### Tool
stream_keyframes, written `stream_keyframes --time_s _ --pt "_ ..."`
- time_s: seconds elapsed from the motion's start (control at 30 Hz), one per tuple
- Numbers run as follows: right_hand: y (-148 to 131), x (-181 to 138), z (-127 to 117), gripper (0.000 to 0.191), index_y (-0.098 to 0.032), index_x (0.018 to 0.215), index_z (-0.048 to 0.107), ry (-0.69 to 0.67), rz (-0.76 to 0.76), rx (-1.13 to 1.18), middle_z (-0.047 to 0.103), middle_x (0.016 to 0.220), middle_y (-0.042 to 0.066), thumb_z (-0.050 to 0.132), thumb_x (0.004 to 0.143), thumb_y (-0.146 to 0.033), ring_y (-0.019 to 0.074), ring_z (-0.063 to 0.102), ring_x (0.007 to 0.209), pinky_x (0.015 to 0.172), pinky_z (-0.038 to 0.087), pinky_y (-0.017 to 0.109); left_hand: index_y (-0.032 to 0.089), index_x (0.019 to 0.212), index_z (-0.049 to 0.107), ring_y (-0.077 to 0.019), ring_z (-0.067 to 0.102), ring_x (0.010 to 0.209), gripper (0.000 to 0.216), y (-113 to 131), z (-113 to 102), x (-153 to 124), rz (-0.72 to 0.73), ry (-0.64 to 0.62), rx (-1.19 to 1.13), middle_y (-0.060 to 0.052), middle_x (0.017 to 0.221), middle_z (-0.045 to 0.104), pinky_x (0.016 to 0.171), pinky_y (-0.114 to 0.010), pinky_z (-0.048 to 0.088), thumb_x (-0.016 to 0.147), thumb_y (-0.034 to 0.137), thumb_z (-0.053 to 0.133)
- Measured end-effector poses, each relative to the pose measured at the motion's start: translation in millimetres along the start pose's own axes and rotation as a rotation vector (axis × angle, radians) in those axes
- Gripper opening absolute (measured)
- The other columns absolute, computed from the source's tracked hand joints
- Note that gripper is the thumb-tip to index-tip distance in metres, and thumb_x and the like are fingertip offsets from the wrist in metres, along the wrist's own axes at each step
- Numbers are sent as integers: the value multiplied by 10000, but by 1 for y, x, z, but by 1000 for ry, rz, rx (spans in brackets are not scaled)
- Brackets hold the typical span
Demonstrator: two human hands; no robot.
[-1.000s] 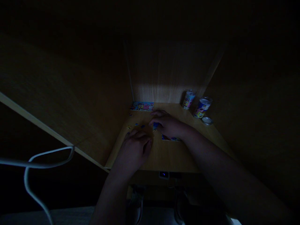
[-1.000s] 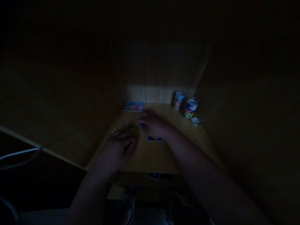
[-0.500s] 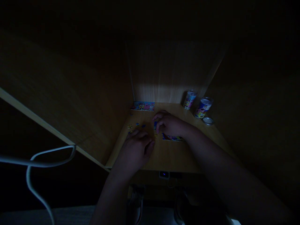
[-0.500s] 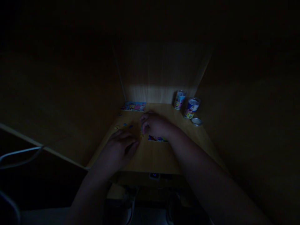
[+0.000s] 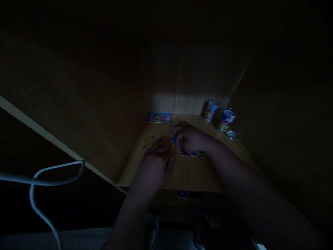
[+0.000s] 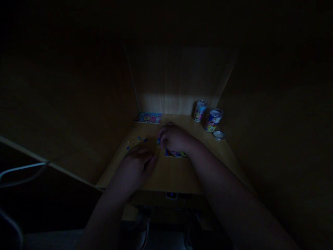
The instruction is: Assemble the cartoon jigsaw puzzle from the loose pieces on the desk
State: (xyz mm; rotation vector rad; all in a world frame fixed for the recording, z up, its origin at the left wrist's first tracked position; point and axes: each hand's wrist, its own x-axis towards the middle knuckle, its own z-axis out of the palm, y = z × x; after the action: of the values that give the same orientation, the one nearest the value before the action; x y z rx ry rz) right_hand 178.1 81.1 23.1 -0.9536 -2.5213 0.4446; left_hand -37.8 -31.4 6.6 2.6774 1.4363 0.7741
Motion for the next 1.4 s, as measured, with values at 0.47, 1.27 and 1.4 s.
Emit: stream_keyframes --time_s 0.47,1.27,1.4 --pt "-6 1 2 347 -227 754 845 -59 34 48 766 1051 50 636 846 34 208 671 1054 1023 484 393 180 850 745 -271 677 898 259 6 6 2 -43 -4 31 -88 898 713 850 -443 561 1067 210 608" --pt "-6 1 3 392 -224 769 829 -43 84 72 789 922 14 570 796 69 181 716 970 970 531 325 191 809 737 -270 681 883 268 6 5 1 -30 -10 45 -85 886 716 842 -452 573 1055 209 632" --pt "-7 1 3 382 -225 779 830 -50 100 70 792 934 7 574 810 57 173 720 950 937 531 307 197 810 740 -271 689 899 263 6 5 1 -19 6 23 -80 873 713 846 -450 581 1052 215 639"
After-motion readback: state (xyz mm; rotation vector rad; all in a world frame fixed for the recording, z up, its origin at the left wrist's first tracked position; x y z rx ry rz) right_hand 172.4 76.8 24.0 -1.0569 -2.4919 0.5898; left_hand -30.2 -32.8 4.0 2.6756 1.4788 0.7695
